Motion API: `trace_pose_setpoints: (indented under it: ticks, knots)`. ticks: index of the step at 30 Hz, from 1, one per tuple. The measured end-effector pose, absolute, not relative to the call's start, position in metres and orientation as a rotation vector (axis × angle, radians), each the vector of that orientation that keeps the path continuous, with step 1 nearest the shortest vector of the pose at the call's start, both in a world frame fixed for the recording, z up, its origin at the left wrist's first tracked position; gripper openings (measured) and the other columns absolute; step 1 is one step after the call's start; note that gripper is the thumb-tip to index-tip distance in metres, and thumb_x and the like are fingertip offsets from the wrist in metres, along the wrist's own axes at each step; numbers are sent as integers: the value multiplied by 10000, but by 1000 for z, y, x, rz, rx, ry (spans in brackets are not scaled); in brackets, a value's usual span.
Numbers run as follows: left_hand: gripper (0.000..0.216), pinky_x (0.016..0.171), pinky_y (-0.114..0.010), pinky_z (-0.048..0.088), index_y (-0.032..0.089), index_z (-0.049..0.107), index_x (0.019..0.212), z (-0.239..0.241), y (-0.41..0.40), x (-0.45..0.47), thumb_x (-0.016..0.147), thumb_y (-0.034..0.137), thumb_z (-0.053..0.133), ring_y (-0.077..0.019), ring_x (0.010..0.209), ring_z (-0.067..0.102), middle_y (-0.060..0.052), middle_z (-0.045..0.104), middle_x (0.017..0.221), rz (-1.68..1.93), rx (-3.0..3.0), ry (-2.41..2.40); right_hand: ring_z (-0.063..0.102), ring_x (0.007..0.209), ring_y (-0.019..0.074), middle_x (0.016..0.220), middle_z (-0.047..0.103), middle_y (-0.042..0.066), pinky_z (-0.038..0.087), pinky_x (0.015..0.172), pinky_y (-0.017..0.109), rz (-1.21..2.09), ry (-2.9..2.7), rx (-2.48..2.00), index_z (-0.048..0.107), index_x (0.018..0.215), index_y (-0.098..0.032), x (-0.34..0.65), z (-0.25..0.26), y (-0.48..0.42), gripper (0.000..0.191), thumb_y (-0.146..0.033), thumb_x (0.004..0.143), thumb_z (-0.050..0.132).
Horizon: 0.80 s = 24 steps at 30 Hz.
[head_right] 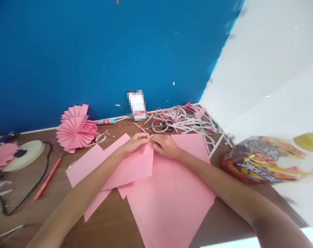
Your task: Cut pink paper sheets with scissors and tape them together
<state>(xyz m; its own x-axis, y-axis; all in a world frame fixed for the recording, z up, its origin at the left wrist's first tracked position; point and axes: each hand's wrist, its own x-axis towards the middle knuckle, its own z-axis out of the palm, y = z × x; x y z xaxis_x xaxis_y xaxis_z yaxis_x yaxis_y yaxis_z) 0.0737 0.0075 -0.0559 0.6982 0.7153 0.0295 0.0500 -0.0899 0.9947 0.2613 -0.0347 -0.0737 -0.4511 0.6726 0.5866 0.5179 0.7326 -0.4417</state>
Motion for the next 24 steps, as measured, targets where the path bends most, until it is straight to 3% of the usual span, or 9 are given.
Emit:
trace_pose_setpoints:
  ticks: [16,24]
  knots:
    - [284,669,-231,365,131,576,752,-57,2,68,812,408,556,-111,682,470,6,524,716,692,1679,681,508,588,118,683,598,1,372,598,243,553,-2053,-1064,584,802,-185,262,-67,-26,185,-262,894,443]
    - [257,666,-239,370,129,584,725,-58,5,70,806,372,575,-107,651,478,9,529,672,748,1644,720,495,623,120,697,572,-2,377,615,240,777,-2023,-1006,604,867,-178,268,-65,-22,264,-339,927,403]
